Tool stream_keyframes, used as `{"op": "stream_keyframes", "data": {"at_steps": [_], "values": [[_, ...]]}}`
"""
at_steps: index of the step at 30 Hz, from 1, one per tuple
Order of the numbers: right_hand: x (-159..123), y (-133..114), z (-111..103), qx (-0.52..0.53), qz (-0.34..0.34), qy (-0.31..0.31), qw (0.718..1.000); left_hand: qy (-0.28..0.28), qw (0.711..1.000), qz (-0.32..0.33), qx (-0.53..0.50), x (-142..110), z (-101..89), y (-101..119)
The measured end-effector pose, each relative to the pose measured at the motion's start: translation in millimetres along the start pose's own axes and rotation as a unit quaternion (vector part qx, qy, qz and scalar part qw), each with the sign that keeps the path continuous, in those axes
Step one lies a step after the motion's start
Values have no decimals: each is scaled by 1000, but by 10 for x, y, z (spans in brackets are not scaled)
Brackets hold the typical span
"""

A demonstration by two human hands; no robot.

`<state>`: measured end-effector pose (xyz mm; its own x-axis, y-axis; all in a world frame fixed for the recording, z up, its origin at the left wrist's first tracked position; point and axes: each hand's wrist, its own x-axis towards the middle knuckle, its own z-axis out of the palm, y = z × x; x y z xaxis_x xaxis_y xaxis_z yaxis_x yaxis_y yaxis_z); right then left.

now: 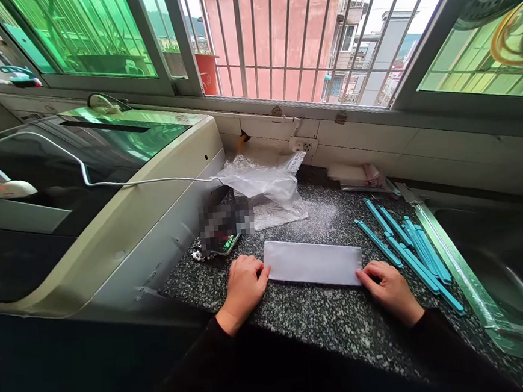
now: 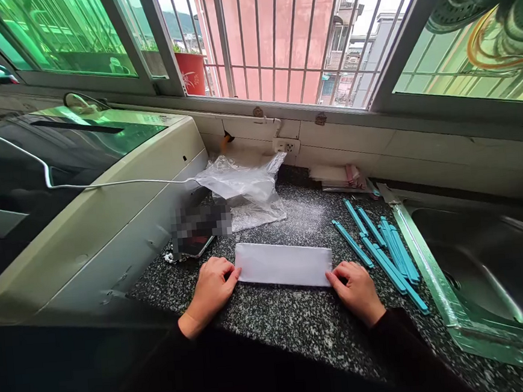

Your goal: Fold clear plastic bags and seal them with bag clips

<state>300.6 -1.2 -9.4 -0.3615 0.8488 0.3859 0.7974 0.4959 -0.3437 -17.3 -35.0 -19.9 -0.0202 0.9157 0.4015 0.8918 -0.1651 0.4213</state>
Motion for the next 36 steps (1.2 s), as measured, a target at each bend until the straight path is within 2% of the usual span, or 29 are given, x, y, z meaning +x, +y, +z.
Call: {"op": "stream_keyframes", "data": {"at_steps": [4, 7, 10, 13, 16, 19, 20, 22, 24, 25, 27, 31, 34, 36], "values": [[2, 6, -8, -68, -7, 44, 997, 21, 999, 12, 32, -7, 13, 22], [10, -47, -64, -69, -98, 95, 988, 17, 999, 14, 44, -11, 12, 19], [43, -142, -101, -107, -232, 71, 964, 5, 999, 12, 53, -8, 14, 13], [98, -227, -85, -182, -282, 30, 942, -5, 999, 6, 51, 3, 11, 10], [152, -267, -49, -209, -292, 5, 933, -13, 999, -5, 49, 3, -3, 14], [186, -261, -40, -189, -285, 5, 940, 34, 999, -6, 35, -36, -21, 37], [191, -252, -43, -179, -279, 9, 944, 61, 998, 19, 25, -54, -24, 51], [190, -225, -54, -158, -271, 24, 949, 103, 989, 110, 11, -78, -25, 83], [180, -190, -66, -138, -267, 40, 953, 113, 973, 200, 10, -60, -28, 112], [175, -170, -75, -128, -263, 50, 955, 112, 969, 221, 8, -28, -34, 122], [172, -129, -104, -110, -248, 75, 959, 110, 970, 215, -25, 78, -69, 136], [245, -62, -251, -92, -202, 108, 969, 75, 960, 193, -188, 387, -221, 195], [376, -49, -441, -93, -174, 88, 976, 58, 952, 200, -223, 623, -321, 299], [482, -78, -574, -88, -162, 66, 981, 75, 952, 204, -213, 777, -346, 387]]}}
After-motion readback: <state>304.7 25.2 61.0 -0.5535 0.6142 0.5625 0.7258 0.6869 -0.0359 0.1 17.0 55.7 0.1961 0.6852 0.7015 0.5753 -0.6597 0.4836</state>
